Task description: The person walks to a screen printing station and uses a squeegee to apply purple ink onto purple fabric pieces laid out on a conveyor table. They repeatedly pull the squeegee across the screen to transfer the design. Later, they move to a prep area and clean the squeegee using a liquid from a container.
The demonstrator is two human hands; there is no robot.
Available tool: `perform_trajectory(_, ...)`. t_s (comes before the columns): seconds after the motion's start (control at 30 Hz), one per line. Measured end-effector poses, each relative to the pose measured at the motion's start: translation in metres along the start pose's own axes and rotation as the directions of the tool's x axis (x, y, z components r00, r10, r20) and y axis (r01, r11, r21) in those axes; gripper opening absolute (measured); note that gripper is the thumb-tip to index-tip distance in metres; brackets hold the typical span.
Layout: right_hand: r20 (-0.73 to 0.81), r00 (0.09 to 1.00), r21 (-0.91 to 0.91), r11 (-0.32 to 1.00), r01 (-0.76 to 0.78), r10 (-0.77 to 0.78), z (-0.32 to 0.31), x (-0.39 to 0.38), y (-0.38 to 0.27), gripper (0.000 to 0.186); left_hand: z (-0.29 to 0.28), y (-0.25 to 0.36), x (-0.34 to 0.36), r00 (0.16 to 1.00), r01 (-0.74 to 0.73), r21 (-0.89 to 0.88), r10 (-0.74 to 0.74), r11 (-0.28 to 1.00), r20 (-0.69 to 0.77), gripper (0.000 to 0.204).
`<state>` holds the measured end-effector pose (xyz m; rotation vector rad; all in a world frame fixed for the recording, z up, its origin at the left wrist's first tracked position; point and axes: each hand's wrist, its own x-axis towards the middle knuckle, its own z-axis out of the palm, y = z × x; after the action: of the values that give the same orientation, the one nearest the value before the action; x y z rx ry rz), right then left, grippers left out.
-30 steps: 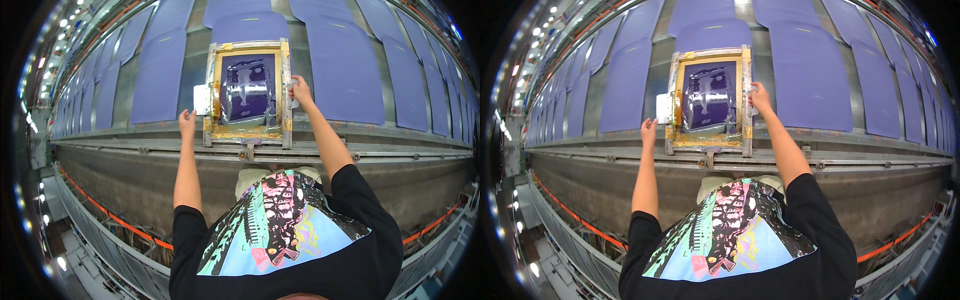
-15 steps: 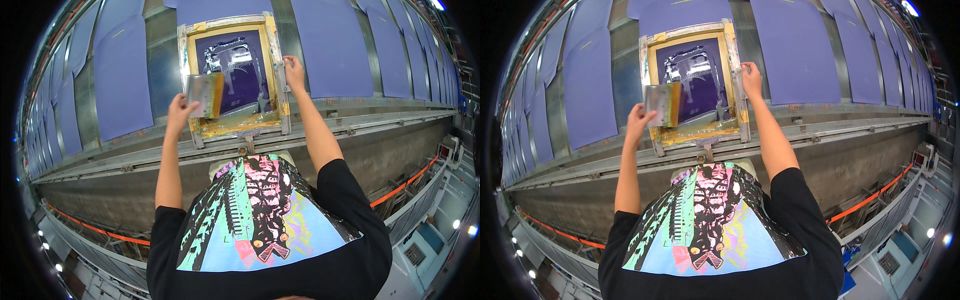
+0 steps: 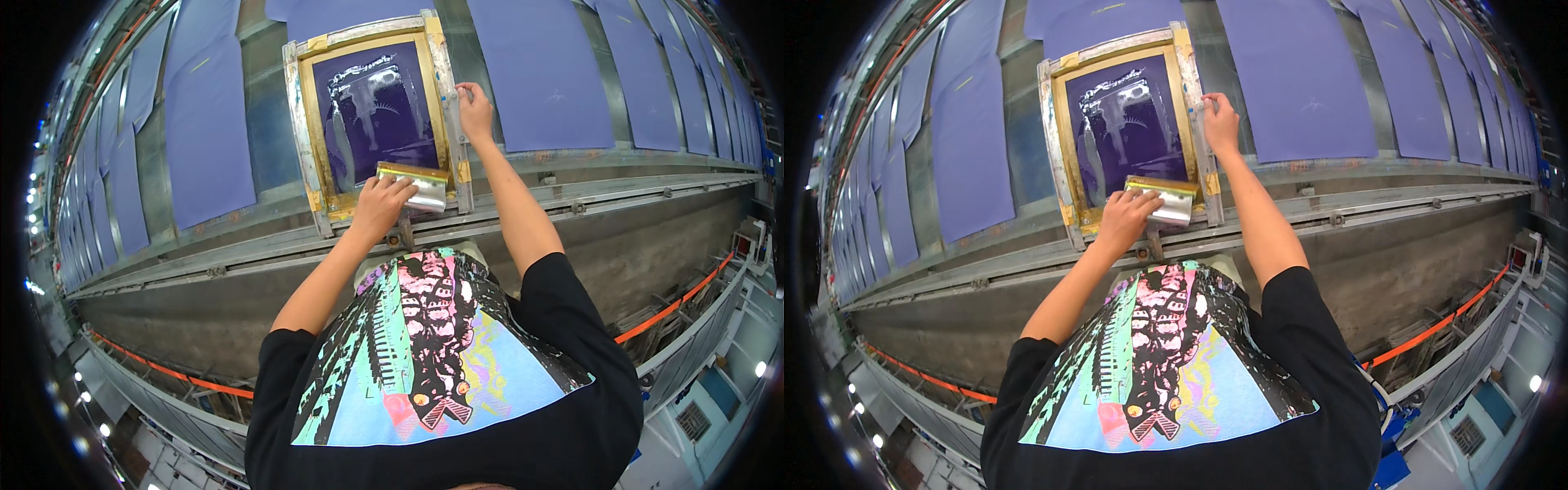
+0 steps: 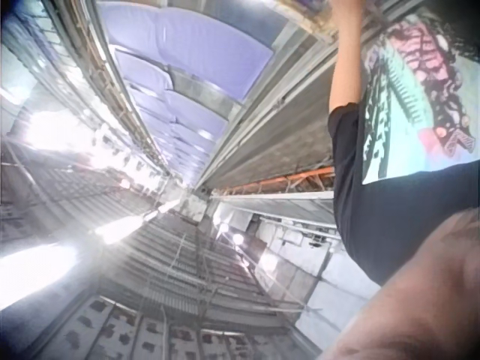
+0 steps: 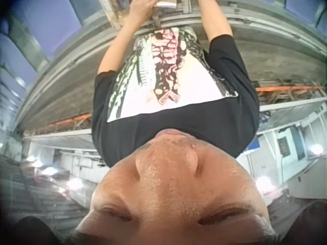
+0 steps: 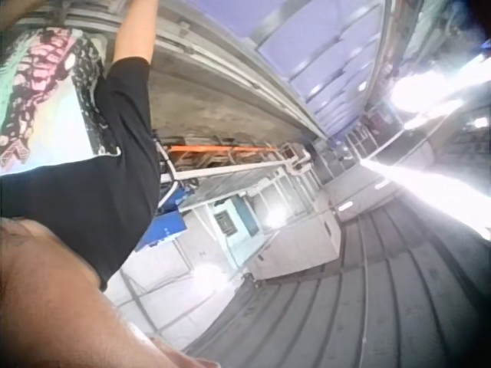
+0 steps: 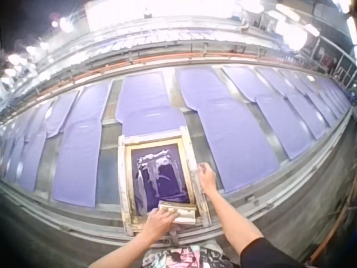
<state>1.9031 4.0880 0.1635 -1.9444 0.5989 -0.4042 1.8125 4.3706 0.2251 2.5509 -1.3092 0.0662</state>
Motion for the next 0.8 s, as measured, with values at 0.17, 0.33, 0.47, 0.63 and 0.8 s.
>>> perform_trajectory(0.17, 0.012, 0.999, 0.015, 0.999, 0.037, -0.037, -0.002, 0.003, -0.012, 0.021, -0.026, -0.010, -0.037, 0.977, 0.212, -0.003, -0.212, 0.977, 0.009, 0.053)
perform_trajectory(0.33, 0.000, 0.999, 0.042, 0.998, 0.053, -0.053, -0.001, 0.001, -0.020, 0.023, -0.056, -0.037, -0.023, 0.719, 0.682, -0.344, -0.678, 0.646, 0.154, 0.036)
perform_trajectory(0.47, 0.030, 0.999, -0.004, 1.000, 0.025, -0.025, -0.006, 0.000, -0.038, 0.023, -0.078, -0.072, 0.020, 0.789, 0.602, -0.325, -0.481, 0.729, 0.383, 0.034)
perform_trajectory(0.63, 0.037, 0.999, -0.012, 1.000, -0.021, 0.021, -0.009, 0.001, -0.050, 0.023, -0.068, -0.115, 0.074, 0.600, 0.599, -0.342, -0.124, 0.724, 0.790, 0.024)
perform_trajectory(0.8, 0.021, 1.000, -0.006, 1.000, 0.009, -0.009, -0.014, -0.001, -0.057, 0.024, -0.120, -0.162, 0.120, 0.557, 0.685, -0.402, -0.083, 0.607, 0.826, 0.038)
